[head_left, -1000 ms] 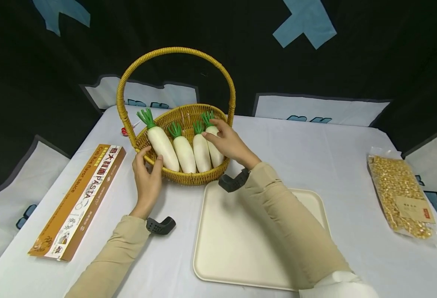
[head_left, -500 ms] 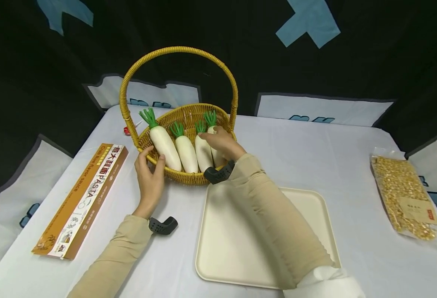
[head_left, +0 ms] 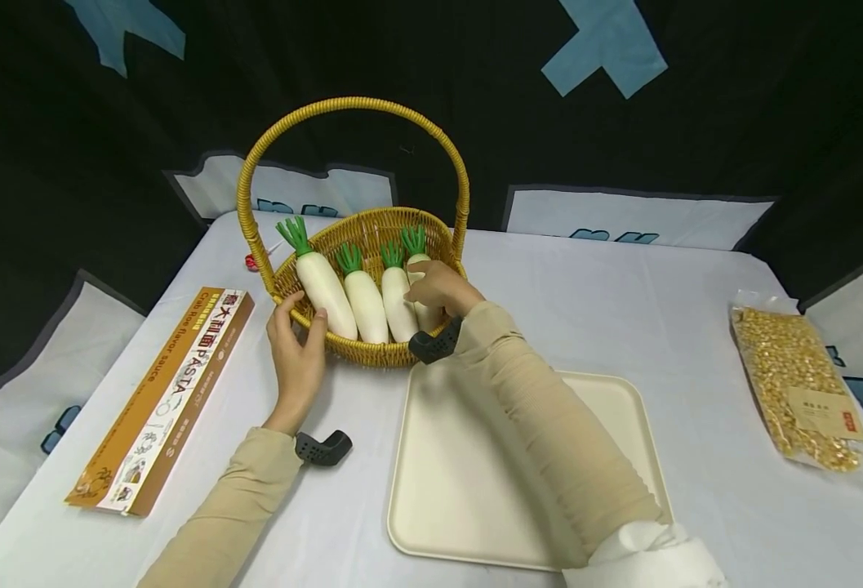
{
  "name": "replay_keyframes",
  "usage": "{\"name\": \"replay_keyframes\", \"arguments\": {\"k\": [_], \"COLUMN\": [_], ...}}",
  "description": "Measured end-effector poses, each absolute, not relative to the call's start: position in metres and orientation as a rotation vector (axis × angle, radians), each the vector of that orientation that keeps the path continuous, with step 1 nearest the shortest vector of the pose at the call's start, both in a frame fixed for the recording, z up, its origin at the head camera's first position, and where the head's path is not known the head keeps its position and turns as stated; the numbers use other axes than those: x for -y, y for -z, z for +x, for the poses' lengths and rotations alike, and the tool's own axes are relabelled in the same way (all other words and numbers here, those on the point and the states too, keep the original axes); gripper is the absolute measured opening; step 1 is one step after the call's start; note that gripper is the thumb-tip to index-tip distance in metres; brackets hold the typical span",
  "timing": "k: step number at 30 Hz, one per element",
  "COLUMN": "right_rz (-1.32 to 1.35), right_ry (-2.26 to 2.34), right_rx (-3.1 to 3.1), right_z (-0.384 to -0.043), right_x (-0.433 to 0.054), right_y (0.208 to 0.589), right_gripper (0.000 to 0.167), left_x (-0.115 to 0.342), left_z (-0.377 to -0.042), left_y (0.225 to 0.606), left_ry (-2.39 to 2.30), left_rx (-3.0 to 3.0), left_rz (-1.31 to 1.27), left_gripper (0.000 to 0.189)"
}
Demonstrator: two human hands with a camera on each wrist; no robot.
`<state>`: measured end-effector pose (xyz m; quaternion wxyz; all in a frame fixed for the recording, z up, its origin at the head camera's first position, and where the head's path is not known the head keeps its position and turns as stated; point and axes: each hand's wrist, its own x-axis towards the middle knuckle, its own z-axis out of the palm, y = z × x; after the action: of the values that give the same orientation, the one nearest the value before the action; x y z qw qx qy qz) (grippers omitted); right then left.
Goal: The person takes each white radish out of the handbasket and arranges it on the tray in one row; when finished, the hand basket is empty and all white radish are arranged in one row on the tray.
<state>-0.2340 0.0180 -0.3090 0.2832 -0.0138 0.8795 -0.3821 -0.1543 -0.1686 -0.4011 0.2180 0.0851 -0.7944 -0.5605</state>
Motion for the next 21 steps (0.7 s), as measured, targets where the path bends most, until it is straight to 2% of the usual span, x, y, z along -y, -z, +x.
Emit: {"name": "replay_keyframes", "arguments": {"k": [2, 7, 8, 9, 10, 11, 14, 21], "right_rz": [-0.043, 0.027, 0.035, 0.04, 0.039, 0.029, 0.007, -0.021], "right_ry": [0.99, 1.069, 1.091, 1.104, 1.122, 1.12, 1.104, 1.069], "right_rx": [-2.37, -2.336, -2.324, -2.308, -2.288, -2.282, -2.28, -2.34], "right_z": [-0.2347, -0.2371, -0.2373, -0.2376, -0.2375, -0.2375, -0.2365, -0.233], "right_x": [-0.0168, -0.0154, -0.0159, -0.0165, -0.0174, -0.018, -0.0202, -0.0211], "right_y": [0.3093, 0.3115, 0.3116, 0.3117, 0.3112, 0.3111, 0.311, 0.312], "right_gripper": [0.057, 0.024, 0.024, 0.024, 0.035, 0.037, 0.059, 0.063], "left_x": [0.1687, 0.1685, 0.1684, 0.1683, 0.1683, 0.1683, 0.1683, 0.1674], "left_z": [-0.1539, -0.153, -0.1527, -0.1526, -0.1525, -0.1526, -0.1534, -0.1539], "left_y": [0.4012, 0.402, 0.4017, 0.4016, 0.4016, 0.4015, 0.4015, 0.4013], "left_ry": [1.546, 1.543, 1.543, 1.546, 1.548, 1.551, 1.56, 1.558], "left_rx": [2.2, 2.204, 2.202, 2.199, 2.198, 2.198, 2.198, 2.197], "left_rz": [0.235, 0.241, 0.245, 0.246, 0.248, 0.247, 0.24, 0.236], "left_gripper": [0.045, 0.044, 0.044, 0.044, 0.043, 0.043, 0.043, 0.042]}}
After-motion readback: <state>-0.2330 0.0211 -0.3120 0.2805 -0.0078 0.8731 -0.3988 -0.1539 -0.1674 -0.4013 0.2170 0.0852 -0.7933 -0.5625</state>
